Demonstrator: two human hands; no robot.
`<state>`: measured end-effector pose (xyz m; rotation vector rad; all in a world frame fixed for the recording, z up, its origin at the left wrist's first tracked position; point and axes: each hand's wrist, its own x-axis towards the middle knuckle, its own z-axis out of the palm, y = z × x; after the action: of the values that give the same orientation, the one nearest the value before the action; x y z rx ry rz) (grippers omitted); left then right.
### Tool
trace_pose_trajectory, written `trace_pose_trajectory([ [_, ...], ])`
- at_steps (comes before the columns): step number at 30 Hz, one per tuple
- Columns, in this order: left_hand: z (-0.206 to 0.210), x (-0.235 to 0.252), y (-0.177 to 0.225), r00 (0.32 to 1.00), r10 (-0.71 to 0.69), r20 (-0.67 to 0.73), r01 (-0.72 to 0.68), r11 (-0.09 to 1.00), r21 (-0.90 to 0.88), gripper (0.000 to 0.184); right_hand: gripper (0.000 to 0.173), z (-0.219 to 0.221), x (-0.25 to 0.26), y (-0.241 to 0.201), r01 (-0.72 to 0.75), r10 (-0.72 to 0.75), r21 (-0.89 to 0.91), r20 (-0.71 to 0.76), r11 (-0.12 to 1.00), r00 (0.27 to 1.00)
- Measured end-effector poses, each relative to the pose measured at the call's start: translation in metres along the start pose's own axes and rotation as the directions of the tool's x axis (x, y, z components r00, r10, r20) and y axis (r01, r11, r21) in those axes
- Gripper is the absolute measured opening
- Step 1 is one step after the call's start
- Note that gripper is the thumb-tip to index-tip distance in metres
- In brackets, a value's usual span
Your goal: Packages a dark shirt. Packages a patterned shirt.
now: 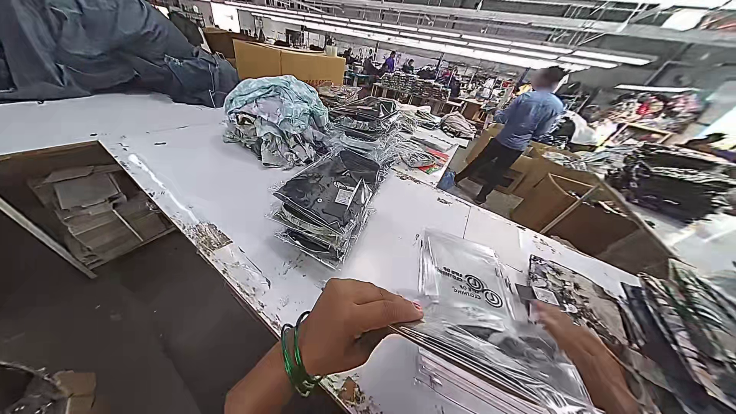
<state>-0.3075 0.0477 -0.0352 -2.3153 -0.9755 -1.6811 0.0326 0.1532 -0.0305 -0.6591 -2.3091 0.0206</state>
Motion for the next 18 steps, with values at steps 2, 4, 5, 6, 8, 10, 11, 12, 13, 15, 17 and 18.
trace_pose_trajectory([
  [2, -0.007, -0.003, -0.003, 0.988, -0.036, -0.149, 0.046, 0.997, 0.061, 0.026, 0.030, 0.017, 0.012, -0.007, -0.013, 0.007, 0.159, 0.036, 0.987, 0.999],
  [4, -0.007, -0.020, -0.012, 0.919, -0.134, -0.372, 0.183, 0.978, 0.099, 0.031, 0.019, 0.037, 0.015, -0.006, -0.107, 0.102, 0.349, 0.033, 0.931, 0.994],
  [5, -0.006, -0.033, -0.017, 0.858, -0.207, -0.470, 0.272, 0.960, 0.073, 0.033, 0.014, 0.043, 0.019, -0.006, -0.165, 0.172, 0.406, 0.018, 0.899, 0.985],
  [6, -0.001, -0.049, -0.023, 0.768, -0.276, -0.578, 0.351, 0.936, 0.021, 0.034, 0.013, 0.047, 0.026, -0.005, -0.222, 0.247, 0.445, 0.000, 0.868, 0.969],
  [8, 0.019, -0.096, -0.033, 0.570, -0.417, -0.708, 0.501, 0.860, -0.103, 0.039, 0.018, 0.055, 0.056, -0.006, -0.339, 0.416, 0.492, -0.052, 0.802, 0.908],
  [10, 0.044, -0.147, -0.044, 0.501, -0.580, -0.643, 0.710, 0.700, -0.079, 0.059, 0.032, 0.067, 0.108, -0.015, -0.451, 0.576, 0.581, -0.038, 0.677, 0.816],
  [11, 0.053, -0.169, -0.050, 0.516, -0.667, -0.537, 0.801, 0.598, 0.027, 0.063, 0.037, 0.076, 0.138, -0.022, -0.479, 0.615, 0.639, 0.013, 0.601, 0.788],
  [12, 0.060, -0.186, -0.054, 0.537, -0.743, -0.400, 0.840, 0.515, 0.170, 0.066, 0.038, 0.089, 0.167, -0.028, -0.489, 0.633, 0.706, 0.075, 0.511, 0.770],
  [13, 0.065, -0.198, -0.055, 0.527, -0.817, -0.234, 0.839, 0.456, 0.297, 0.069, 0.031, 0.107, 0.196, -0.034, -0.484, 0.647, 0.775, 0.130, 0.406, 0.752],
  [15, 0.067, -0.203, -0.055, 0.431, -0.900, 0.060, 0.758, 0.397, 0.518, 0.069, 0.013, 0.154, 0.247, -0.043, -0.457, 0.657, 0.865, 0.225, 0.205, 0.720],
  [17, 0.067, -0.201, -0.057, 0.397, -0.905, 0.154, 0.687, 0.404, 0.605, 0.064, 0.013, 0.203, 0.280, -0.047, -0.451, 0.671, 0.890, 0.293, 0.069, 0.681],
  [18, 0.067, -0.199, -0.056, 0.377, -0.911, 0.168, 0.684, 0.397, 0.612, 0.063, 0.016, 0.228, 0.290, -0.046, -0.480, 0.685, 0.876, 0.322, 0.046, 0.653],
])
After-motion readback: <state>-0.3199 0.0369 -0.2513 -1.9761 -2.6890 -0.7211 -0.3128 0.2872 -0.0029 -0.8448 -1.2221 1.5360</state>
